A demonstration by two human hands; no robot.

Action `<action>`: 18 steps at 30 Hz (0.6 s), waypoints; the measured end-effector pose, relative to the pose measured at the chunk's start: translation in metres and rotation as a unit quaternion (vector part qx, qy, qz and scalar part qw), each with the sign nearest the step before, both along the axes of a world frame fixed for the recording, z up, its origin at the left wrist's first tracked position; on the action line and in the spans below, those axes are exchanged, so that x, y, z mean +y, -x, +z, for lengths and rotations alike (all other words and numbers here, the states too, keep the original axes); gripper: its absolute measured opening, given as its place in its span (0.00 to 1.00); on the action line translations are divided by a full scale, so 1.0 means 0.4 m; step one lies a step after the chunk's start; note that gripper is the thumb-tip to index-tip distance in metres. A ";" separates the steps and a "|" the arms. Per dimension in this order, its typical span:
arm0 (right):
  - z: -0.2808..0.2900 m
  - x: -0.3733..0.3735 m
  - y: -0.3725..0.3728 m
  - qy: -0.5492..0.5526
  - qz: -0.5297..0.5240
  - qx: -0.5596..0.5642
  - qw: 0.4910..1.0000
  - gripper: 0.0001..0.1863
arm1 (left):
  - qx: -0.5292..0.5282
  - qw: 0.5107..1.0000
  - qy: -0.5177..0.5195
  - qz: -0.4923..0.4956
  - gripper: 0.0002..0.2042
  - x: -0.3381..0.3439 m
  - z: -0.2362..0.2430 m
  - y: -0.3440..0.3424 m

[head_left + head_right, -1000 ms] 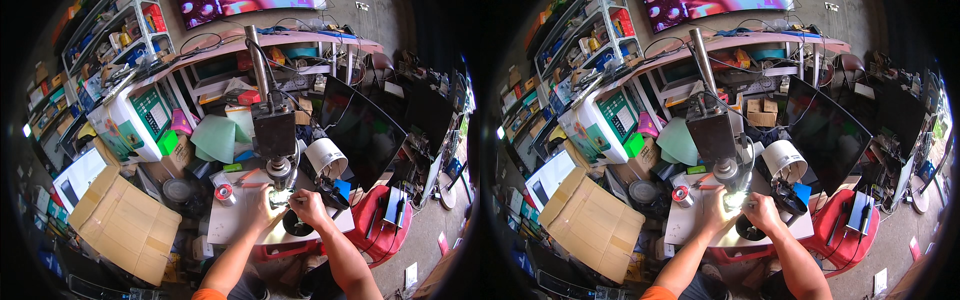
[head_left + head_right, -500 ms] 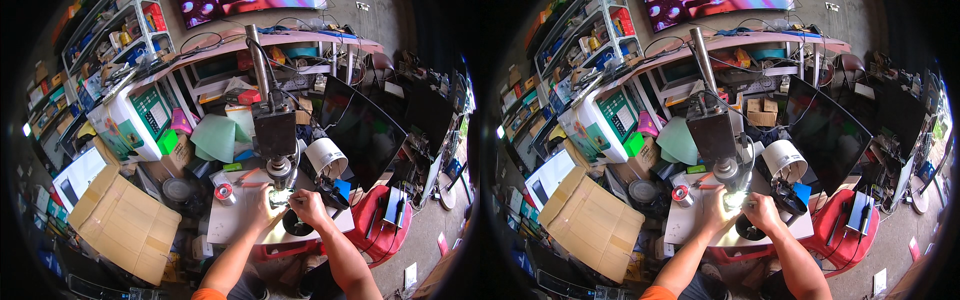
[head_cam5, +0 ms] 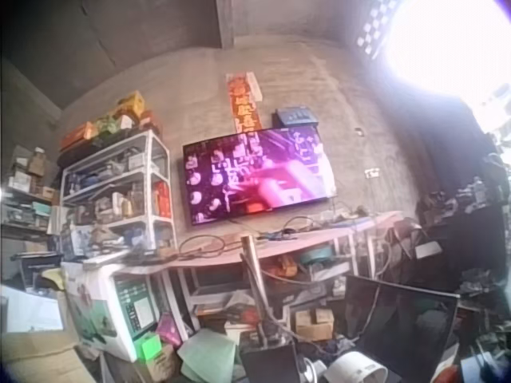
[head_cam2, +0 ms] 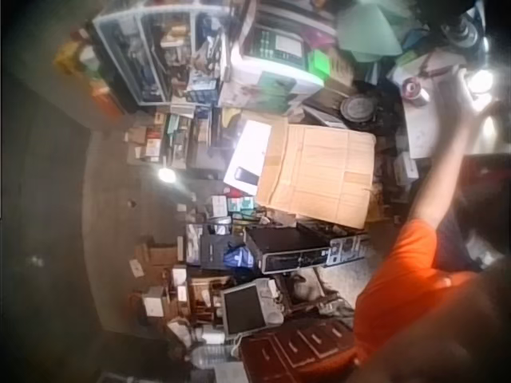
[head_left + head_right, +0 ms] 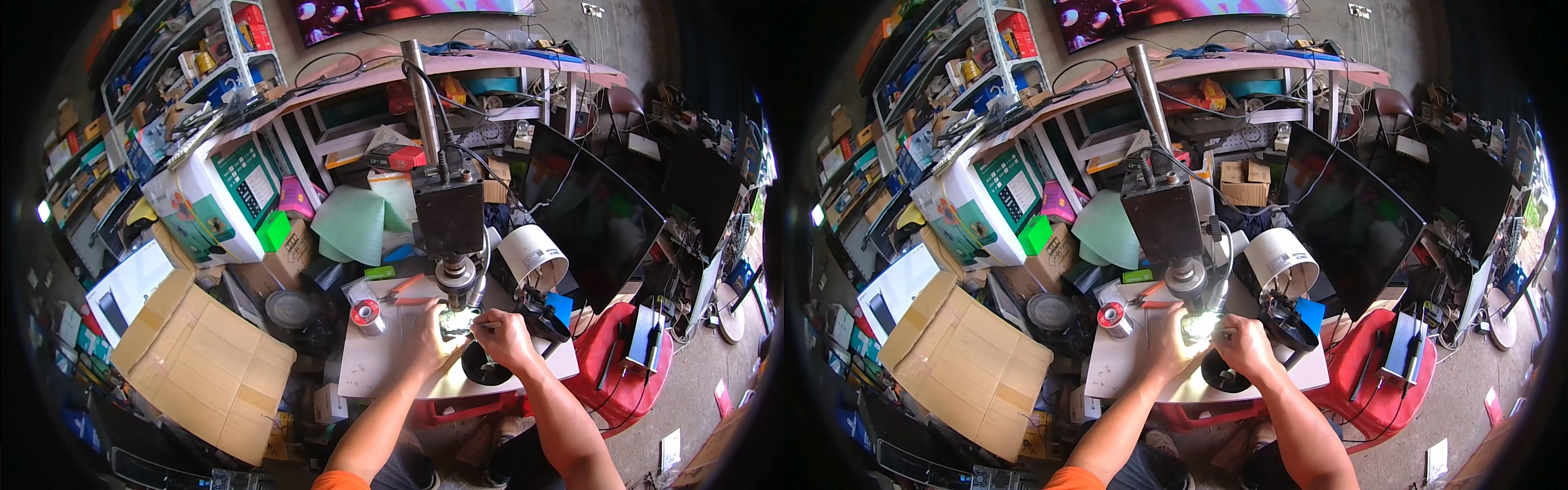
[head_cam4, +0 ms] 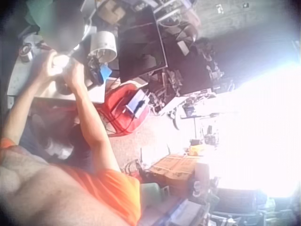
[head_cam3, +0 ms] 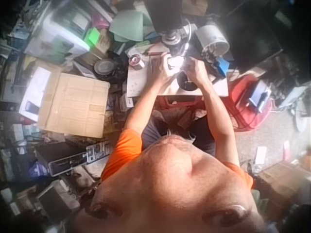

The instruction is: The person is soldering a circuit board using a soldering iron and solder wire. They are seated on the floor in a cluttered workspace, manipulating the board and tools with both hands.

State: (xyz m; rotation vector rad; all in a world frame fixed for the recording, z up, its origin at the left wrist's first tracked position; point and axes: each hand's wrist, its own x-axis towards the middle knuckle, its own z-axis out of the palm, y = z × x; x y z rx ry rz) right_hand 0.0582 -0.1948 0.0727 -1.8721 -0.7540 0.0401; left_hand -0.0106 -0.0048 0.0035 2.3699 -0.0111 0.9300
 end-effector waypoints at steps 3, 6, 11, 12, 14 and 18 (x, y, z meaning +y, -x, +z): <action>-0.003 -0.001 -0.002 -0.002 0.003 0.001 1.000 0.09 | -0.001 1.000 0.003 -0.002 0.45 -0.001 -0.002 -0.002; -0.004 -0.001 -0.003 0.003 0.003 0.003 1.000 0.09 | 0.002 1.000 0.009 0.003 0.45 -0.002 -0.004 -0.002; -0.001 -0.001 -0.001 0.002 0.001 0.004 1.000 0.09 | 0.000 1.000 0.011 -0.007 0.45 -0.002 0.003 -0.001; -0.001 -0.001 -0.001 0.002 0.001 0.004 1.000 0.09 | 0.003 1.000 0.012 -0.006 0.45 -0.003 0.004 0.000; -0.001 -0.001 -0.002 0.000 0.005 0.005 1.000 0.09 | 0.006 1.000 0.011 -0.004 0.44 -0.004 0.005 0.000; -0.005 -0.001 -0.004 0.003 0.009 0.007 1.000 0.09 | 0.009 1.000 0.009 0.001 0.44 -0.003 0.003 0.002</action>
